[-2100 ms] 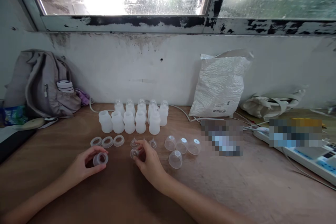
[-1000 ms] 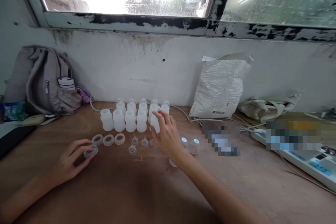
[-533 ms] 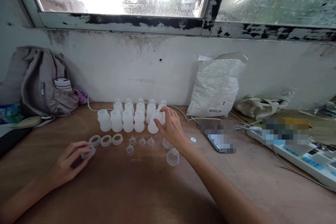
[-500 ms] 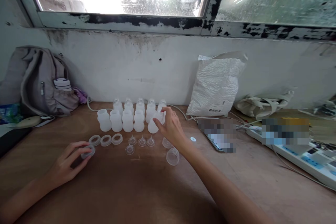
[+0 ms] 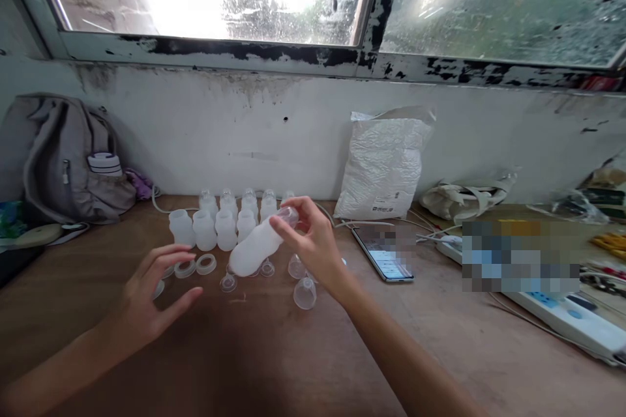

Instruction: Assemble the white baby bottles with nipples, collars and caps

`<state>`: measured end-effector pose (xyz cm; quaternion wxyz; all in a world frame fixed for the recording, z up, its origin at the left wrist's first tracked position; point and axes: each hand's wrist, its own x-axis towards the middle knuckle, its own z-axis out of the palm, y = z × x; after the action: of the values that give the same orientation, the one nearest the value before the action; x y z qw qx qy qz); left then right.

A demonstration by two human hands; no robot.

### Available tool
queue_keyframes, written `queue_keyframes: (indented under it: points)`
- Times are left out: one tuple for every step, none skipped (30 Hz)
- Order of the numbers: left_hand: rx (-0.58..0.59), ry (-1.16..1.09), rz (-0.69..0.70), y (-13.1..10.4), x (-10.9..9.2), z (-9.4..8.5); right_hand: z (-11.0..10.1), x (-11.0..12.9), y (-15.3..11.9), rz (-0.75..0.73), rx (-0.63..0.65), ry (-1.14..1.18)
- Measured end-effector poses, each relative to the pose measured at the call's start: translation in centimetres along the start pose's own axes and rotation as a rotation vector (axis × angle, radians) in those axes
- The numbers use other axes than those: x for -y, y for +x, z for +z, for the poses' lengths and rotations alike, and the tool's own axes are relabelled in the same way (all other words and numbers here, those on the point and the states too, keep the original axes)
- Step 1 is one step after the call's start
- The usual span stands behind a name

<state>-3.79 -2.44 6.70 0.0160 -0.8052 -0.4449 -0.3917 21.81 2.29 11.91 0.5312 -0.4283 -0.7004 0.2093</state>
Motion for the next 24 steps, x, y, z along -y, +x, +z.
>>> queue_keyframes:
  points:
    - [0.027,-0.065,-0.053,1.2,-1.4,0.1,0.1,0.6,-0.3,-0.001,0.033,0.008]
    - [0.099,-0.15,-0.111,2.4,-2.6,0.2,0.1,1.2,-0.7,-0.006,0.055,0.0]
    - [0.162,-0.249,-0.156,3.4,-3.7,0.3,0.3,1.8,-1.1,-0.015,0.069,-0.018]
    - [0.258,-0.368,-0.193,4.3,-4.8,0.5,0.4,2.2,-1.5,-0.025,0.078,-0.041]
    - [0.36,-0.498,-0.225,4.9,-5.6,0.7,0.4,2.7,-1.8,-0.036,0.084,-0.06]
    - [0.452,-0.631,-0.253,5.4,-6.4,0.9,0.5,3.0,-2.1,-0.049,0.088,-0.074]
    - [0.518,-0.759,-0.283,5.6,-7.0,1.3,0.6,3.2,-2.3,-0.063,0.091,-0.085]
    - [0.565,-0.871,-0.318,5.6,-7.5,1.7,0.6,3.4,-2.5,-0.08,0.091,-0.098]
    - [0.586,-0.958,-0.356,5.4,-7.8,2.2,0.7,3.4,-2.5,-0.098,0.094,-0.121]
    - [0.584,-1.016,-0.395,5.1,-8.0,2.7,0.7,3.3,-2.5,-0.113,0.103,-0.159]
    - [0.577,-1.043,-0.431,4.7,-8.1,3.3,0.8,3.2,-2.5,-0.12,0.121,-0.209]
    - [0.561,-1.037,-0.459,4.3,-8.1,3.8,0.9,2.9,-2.4,-0.115,0.152,-0.264]
    - [0.54,-1.006,-0.478,3.8,-8.0,4.4,1.0,2.7,-2.3,-0.099,0.193,-0.316]
    - [0.513,-0.957,-0.487,3.5,-7.8,4.8,1.1,2.4,-2.2,-0.072,0.245,-0.359]
    - [0.491,-0.907,-0.492,3.2,-7.6,5.1,1.2,2.1,-2.2,-0.042,0.301,-0.39]
    - [0.484,-0.874,-0.501,3.0,-7.4,5.3,1.4,1.8,-2.1,-0.015,0.351,-0.408]
    - [0.497,-0.872,-0.523,3.0,-7.2,5.4,1.5,1.7,-2.1,0.006,0.389,-0.415]
    - [0.536,-0.908,-0.558,3.0,-7.1,5.3,1.6,1.5,-2.1,0.023,0.416,-0.413]
    - [0.599,-0.971,-0.603,3.1,-7.1,5.1,1.7,1.5,-2.1,0.037,0.429,-0.405]
    - [0.668,-1.047,-0.649,3.2,-7.1,4.9,1.8,1.5,-2.2,0.048,0.43,-0.392]
    - [0.737,-1.125,-0.689,3.2,-7.2,4.6,1.9,1.6,-2.3,0.055,0.423,-0.374]
    - [0.795,-1.196,-0.72,3.3,-7.2,4.3,1.9,1.7,-2.3,0.058,0.42,-0.351]
    - [0.838,-1.259,-0.741,3.3,-7.3,4.1,2.0,1.8,-2.4,0.055,0.424,-0.323]
    - [0.868,-1.318,-0.756,3.2,-7.3,4.0,2.0,1.9,-2.5,0.044,0.43,-0.29]
